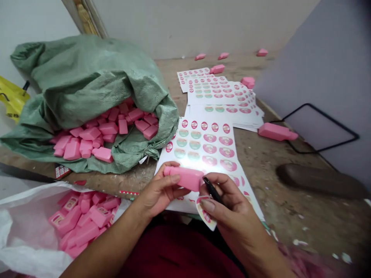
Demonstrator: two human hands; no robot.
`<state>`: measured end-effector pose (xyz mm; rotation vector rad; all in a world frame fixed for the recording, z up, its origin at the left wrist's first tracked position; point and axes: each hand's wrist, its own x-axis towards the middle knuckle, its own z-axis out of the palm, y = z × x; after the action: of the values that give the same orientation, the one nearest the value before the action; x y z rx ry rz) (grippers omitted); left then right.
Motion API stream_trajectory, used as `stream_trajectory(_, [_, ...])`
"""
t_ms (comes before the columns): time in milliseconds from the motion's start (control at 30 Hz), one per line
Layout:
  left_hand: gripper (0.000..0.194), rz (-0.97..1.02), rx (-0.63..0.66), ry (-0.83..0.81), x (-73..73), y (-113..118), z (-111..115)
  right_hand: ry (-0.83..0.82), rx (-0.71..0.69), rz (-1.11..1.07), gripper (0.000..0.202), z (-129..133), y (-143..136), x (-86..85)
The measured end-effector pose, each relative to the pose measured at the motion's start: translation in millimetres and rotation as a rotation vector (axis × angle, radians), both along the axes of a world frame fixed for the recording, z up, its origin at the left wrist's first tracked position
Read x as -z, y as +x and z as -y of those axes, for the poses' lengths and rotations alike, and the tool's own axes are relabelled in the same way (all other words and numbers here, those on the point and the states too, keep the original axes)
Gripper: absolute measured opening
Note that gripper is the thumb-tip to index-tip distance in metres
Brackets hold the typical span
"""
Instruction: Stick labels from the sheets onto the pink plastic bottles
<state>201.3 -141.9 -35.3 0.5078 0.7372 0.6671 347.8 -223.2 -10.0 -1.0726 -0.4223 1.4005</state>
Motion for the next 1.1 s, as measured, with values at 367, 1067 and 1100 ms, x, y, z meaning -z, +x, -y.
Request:
stream_trajectory(367, [0.065,-0.006,0.144,0.064,-1.4,8,13,-0.021,0.065,0.089,0.041,-10,6,-4.8])
stream_trajectory(1067, [0.041,0.131,-0.109,-0.064,-4.5,20,26,0.107,0.183,0.668,0.041,-7,-11,8.4])
stream_trajectory(1100, [0.04,0.128,-0.124,-0.053,-4.8,21,26,0.109,0.181,0.679,0.04,-7,-12,8.8])
